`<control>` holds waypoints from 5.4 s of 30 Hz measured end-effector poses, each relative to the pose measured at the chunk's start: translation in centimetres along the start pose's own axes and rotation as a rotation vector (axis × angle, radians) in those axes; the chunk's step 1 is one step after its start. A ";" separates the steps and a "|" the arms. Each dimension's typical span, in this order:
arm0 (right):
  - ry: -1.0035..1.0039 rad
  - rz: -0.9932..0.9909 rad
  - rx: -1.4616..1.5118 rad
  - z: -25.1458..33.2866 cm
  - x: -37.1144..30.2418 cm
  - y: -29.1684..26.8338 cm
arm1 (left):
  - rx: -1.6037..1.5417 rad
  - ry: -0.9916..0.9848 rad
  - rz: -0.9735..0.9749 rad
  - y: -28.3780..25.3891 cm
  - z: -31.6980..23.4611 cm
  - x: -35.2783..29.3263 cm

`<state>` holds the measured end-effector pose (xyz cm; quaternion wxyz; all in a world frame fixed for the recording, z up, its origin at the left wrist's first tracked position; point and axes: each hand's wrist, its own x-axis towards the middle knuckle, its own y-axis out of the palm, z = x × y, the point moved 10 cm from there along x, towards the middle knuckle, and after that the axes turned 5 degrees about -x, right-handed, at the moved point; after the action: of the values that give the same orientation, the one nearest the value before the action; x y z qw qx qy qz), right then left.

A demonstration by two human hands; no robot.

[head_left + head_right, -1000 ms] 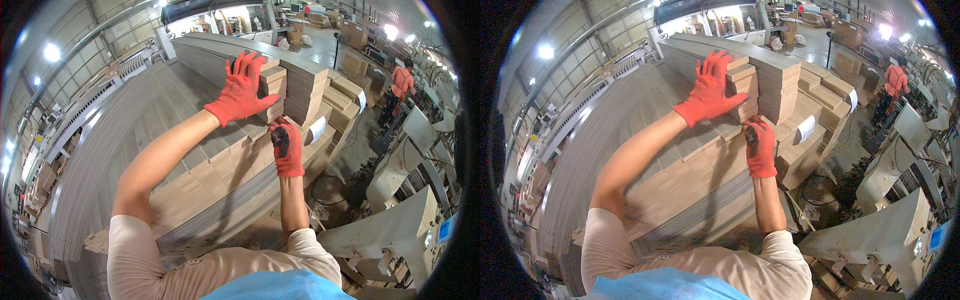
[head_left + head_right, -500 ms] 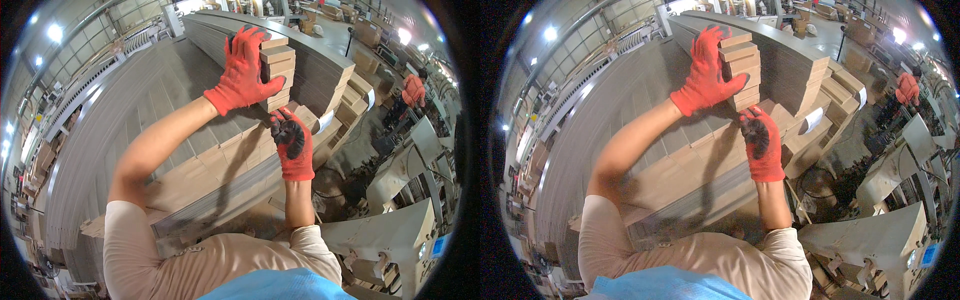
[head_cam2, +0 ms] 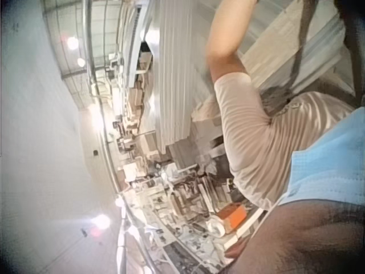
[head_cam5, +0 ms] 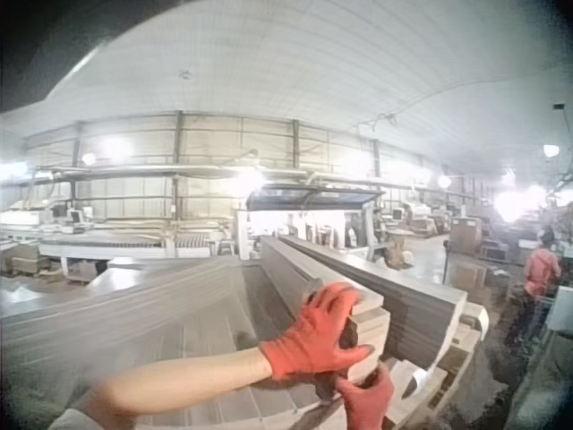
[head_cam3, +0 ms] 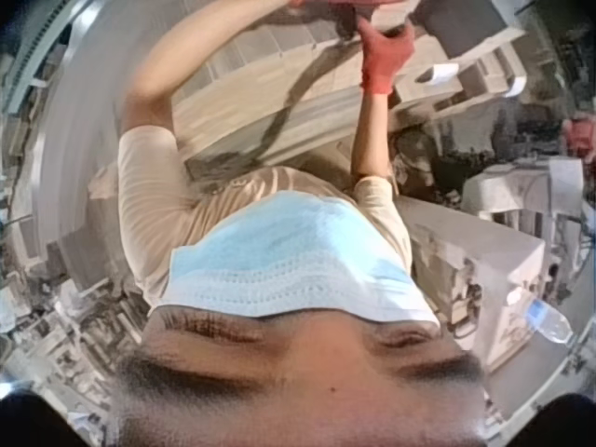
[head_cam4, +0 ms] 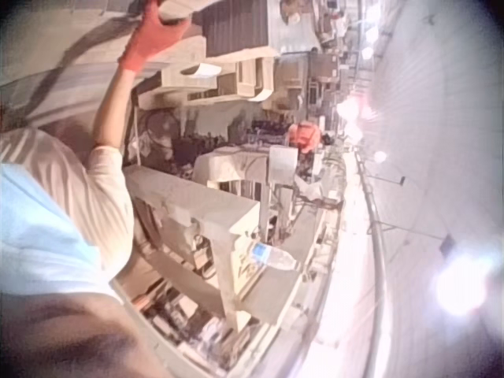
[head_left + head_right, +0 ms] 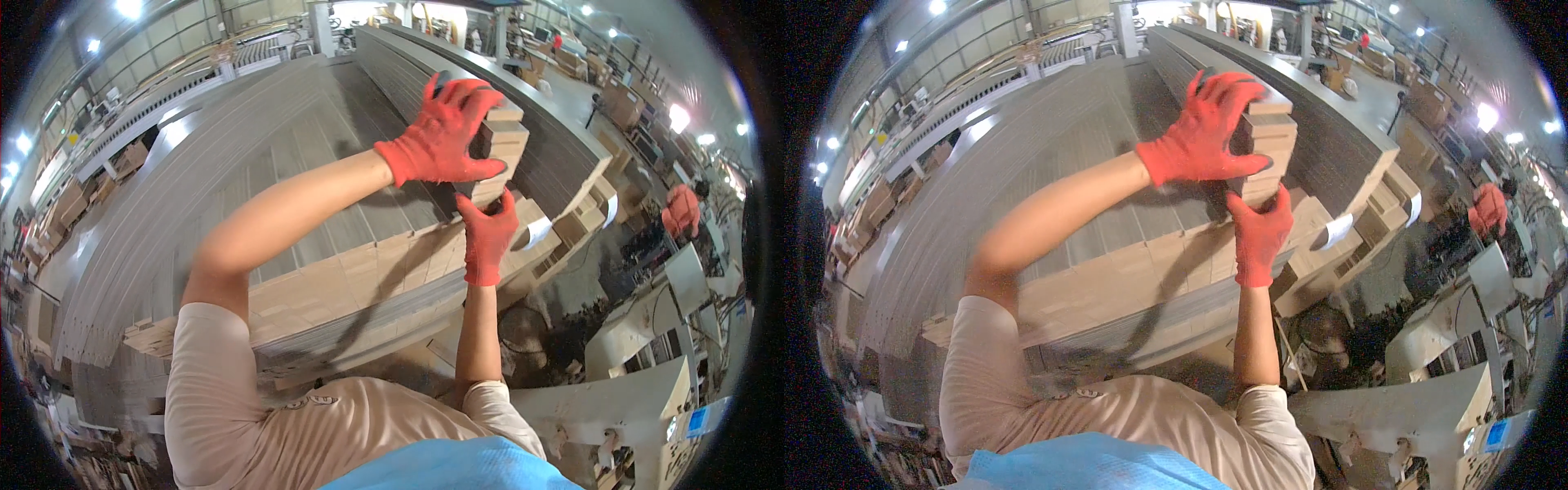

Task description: The person picks up long, dark-colored wooden planks from a stack and places them onto a machine conveyor belt. They then retrieve the planks from the other side of the machine and stack them neatly on a growing pile. The person repeats this process, handling the planks one at a time.

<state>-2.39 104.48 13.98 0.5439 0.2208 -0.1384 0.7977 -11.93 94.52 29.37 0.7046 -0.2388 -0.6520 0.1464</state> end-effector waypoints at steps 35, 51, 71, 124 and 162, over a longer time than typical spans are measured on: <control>0.206 -0.213 0.161 15.4 -37.3 10.8 | -0.469 0.507 0.365 -29.5 -12.4 -15.6; 0.042 -0.310 0.261 23.2 -52.5 19.0 | -0.454 0.515 0.573 -45.0 -15.8 -25.0; -0.128 -0.531 -0.084 28.2 -64.6 24.8 | -0.636 0.493 0.672 -56.7 -15.4 -31.6; 0.207 0.521 0.095 39.1 -85.0 21.5 | -2.637 -0.236 0.240 -60.2 -19.6 -44.9; 1.022 -0.946 -1.382 44.5 -138.8 -22.8 | -0.443 0.320 0.705 -48.8 -39.5 -75.5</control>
<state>70.90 -19.57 -17.77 0.8112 -0.4856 -0.2200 0.2403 13.88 8.55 -10.39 0.6354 -0.6113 -0.4291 0.1958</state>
